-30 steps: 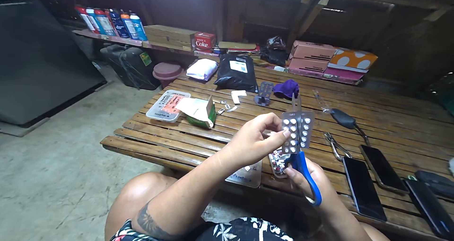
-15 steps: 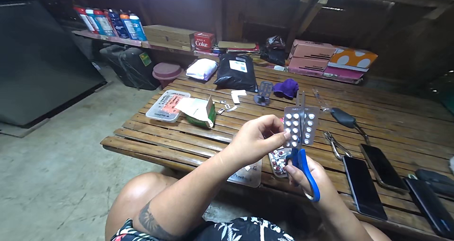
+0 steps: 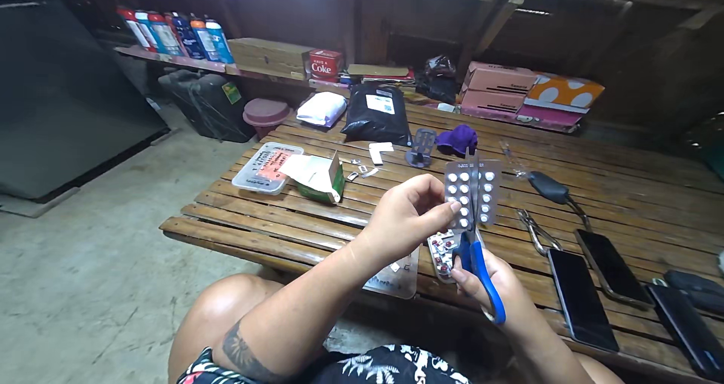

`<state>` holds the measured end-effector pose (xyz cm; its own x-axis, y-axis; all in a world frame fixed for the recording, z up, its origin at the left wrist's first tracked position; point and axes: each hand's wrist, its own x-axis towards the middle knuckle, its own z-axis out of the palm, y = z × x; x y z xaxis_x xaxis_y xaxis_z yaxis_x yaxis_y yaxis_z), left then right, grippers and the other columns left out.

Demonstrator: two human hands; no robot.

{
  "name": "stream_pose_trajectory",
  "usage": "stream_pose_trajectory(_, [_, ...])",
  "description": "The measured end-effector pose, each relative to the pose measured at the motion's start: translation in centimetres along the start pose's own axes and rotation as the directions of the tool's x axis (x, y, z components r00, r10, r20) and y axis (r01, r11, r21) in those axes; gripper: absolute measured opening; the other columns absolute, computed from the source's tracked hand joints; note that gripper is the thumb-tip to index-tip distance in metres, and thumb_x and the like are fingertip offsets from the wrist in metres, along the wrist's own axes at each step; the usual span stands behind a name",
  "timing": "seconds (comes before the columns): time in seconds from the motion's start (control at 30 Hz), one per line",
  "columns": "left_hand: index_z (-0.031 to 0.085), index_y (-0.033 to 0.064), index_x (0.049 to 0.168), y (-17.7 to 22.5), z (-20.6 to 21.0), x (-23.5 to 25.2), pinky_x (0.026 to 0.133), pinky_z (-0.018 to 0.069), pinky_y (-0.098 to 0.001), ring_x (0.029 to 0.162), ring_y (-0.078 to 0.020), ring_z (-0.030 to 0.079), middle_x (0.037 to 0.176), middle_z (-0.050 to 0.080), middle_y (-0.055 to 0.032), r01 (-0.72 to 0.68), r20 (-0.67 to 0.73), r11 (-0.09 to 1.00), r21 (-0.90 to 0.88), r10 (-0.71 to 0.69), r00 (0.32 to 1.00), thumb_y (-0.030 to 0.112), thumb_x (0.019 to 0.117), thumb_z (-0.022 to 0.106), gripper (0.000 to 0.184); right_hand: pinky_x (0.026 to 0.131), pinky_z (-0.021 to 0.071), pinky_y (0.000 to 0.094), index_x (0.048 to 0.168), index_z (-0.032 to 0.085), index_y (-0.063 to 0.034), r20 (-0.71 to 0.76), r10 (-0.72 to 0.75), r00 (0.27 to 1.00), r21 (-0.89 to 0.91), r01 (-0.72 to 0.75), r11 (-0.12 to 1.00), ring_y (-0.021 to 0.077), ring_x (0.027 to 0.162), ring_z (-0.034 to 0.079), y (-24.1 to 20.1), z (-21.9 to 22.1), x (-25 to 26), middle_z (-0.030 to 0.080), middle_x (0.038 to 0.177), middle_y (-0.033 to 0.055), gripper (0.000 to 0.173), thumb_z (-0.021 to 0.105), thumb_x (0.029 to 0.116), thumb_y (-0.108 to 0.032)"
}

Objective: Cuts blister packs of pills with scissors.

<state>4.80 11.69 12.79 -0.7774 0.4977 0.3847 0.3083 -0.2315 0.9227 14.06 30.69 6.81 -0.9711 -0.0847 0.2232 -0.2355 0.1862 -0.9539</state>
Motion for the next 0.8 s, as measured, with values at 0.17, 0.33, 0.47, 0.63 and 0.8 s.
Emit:
stream_pose_trajectory(0.17, [0.062,0.0070,0.100,0.7,-0.8,0.0,0.066,0.0589,-0.0252,0.069,-0.0086,0.066,0.081,0.068,-0.0015,-0.082,-0.141,0.996,-0.036,0.076,0.987,0.008,0.0974,0.062,0.002,0.059,0.0472,0.0120,0.104,0.061,-0.0156,0.101,0.061,0.993,-0.136,-0.047,0.990,-0.0059,0.066,0.055,-0.1,0.0,-0.2,0.059,0.078,-0.0122,0.045,0.071,0.0886,-0.057])
stream_pose_trajectory(0.33, [0.061,0.0092,0.100,1.7,-2.1,-0.1,0.063,0.0583,-0.0242,0.069,-0.0089,0.066,0.084,0.068,-0.0020,-0.151,-0.237,0.988,-0.023,0.142,0.961,0.009,0.0998,0.059,0.002,0.066,0.0508,0.0163,0.112,0.061,-0.0122,0.173,0.135,0.976,-0.246,-0.090,0.965,-0.0038,0.074,0.058,0.3,-0.1,-0.1,0.061,0.085,-0.0095,0.065,0.067,0.0841,-0.071])
stream_pose_trajectory(0.47, [0.061,0.0089,0.101,2.1,-2.8,-0.3,0.062,0.0583,-0.0238,0.069,-0.0095,0.066,0.084,0.067,-0.0032,-0.186,-0.261,0.982,-0.015,0.176,0.949,0.008,0.1001,0.059,0.002,0.065,0.0496,0.0154,0.112,0.060,-0.0133,0.154,0.139,0.978,-0.248,-0.098,0.964,-0.0040,0.074,0.057,0.2,-0.1,-0.1,0.060,0.085,-0.0105,0.066,0.066,0.0834,-0.072])
stream_pose_trajectory(0.63, [0.061,0.0089,0.100,2.3,-2.5,-0.5,0.063,0.0585,-0.0235,0.068,-0.0087,0.066,0.084,0.067,-0.0029,-0.159,-0.239,0.986,-0.046,0.143,0.960,0.006,0.0990,0.060,0.003,0.064,0.0488,0.0130,0.109,0.060,-0.0136,0.116,0.066,0.991,-0.184,-0.044,0.982,-0.0056,0.073,0.056,0.0,-0.1,-0.1,0.059,0.083,-0.0111,0.057,0.067,0.0871,-0.066])
stream_pose_trajectory(0.8, [0.062,0.0077,0.101,2.1,-2.1,-0.6,0.063,0.0600,-0.0261,0.070,-0.0105,0.067,0.086,0.068,-0.0040,-0.109,-0.203,0.993,-0.036,0.099,0.974,0.006,0.0968,0.062,0.004,0.063,0.0487,0.0127,0.107,0.060,-0.0149,0.120,0.030,0.992,-0.151,-0.012,0.988,-0.0055,0.071,0.056,0.0,-0.2,-0.2,0.059,0.081,-0.0115,0.053,0.067,0.0888,-0.064])
